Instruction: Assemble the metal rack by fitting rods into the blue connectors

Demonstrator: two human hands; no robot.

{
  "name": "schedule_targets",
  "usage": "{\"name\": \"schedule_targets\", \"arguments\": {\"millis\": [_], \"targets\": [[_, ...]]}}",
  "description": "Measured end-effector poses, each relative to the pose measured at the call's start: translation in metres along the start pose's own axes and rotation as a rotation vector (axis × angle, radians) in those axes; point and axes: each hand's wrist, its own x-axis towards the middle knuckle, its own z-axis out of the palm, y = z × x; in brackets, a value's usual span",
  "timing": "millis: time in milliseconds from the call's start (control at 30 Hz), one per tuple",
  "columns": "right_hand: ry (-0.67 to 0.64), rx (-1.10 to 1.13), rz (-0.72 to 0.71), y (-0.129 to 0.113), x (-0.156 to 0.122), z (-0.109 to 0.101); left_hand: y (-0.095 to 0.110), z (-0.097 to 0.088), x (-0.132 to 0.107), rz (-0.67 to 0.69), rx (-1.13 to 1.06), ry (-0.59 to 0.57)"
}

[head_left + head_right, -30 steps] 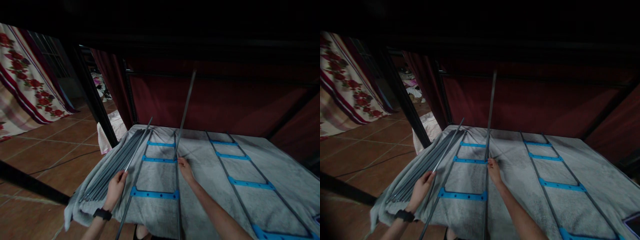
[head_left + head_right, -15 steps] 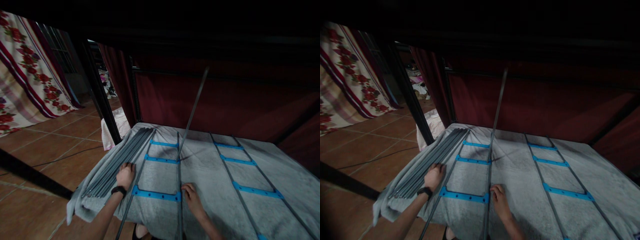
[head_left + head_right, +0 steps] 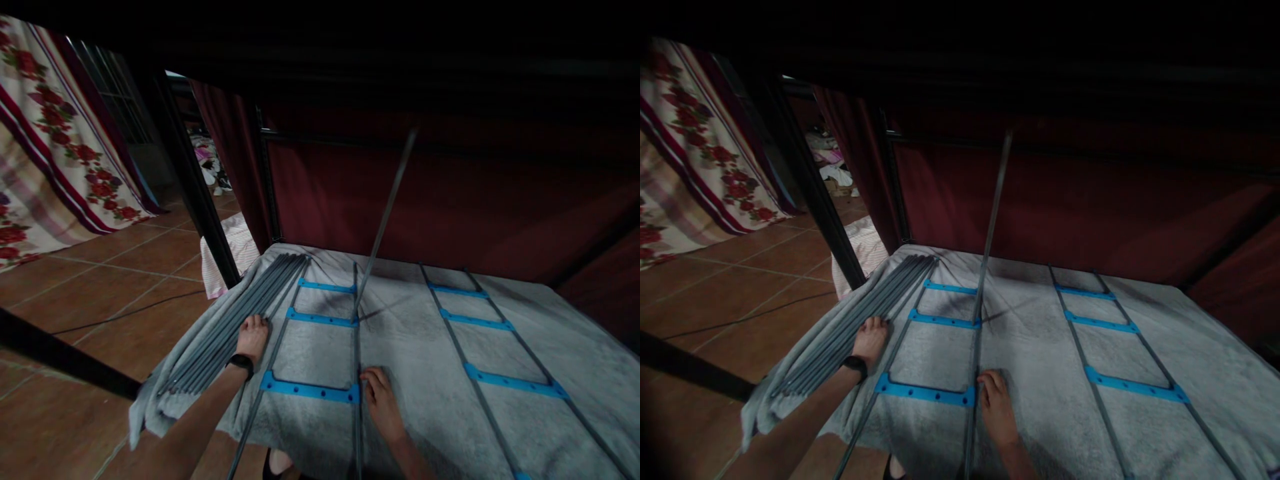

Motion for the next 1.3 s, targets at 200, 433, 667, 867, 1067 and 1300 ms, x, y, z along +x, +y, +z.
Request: {"name": "schedule_targets", "arguments": {"millis": [200,433,667,867,1067,1300], "targets": [[0.006,-0.007,0.001,0.001,0.000,0.002,0.004,-0.001,0.002,-0.049,-0.057,-0.025],[0.020,-0.010,-0.001,-0.001,0.001,0.001,-0.003,-0.007,0.008,-0.139,-0.081,-0.067],[0.012,0.013,0.012,-0.003,0.002,0.001,-0.006,-0.025,0.008,-0.231,-0.100,-0.125],[-0.009,0.048,0.070,-0.009,0.003,-0.004,-0.012,-0.053,-0.012,-0.386,-0.689,-0.068],[-0.023,0.215,0.116,-0.049,0.017,-0.014,0.036,-0.067,-0.093,-0.393,-1.745,-0.105],[-0.310,0.646,-0.019,-0.177,0.018,-0.032,0.109,-0.071,-0.183,-0.357,-1.711,-0.063]]}}
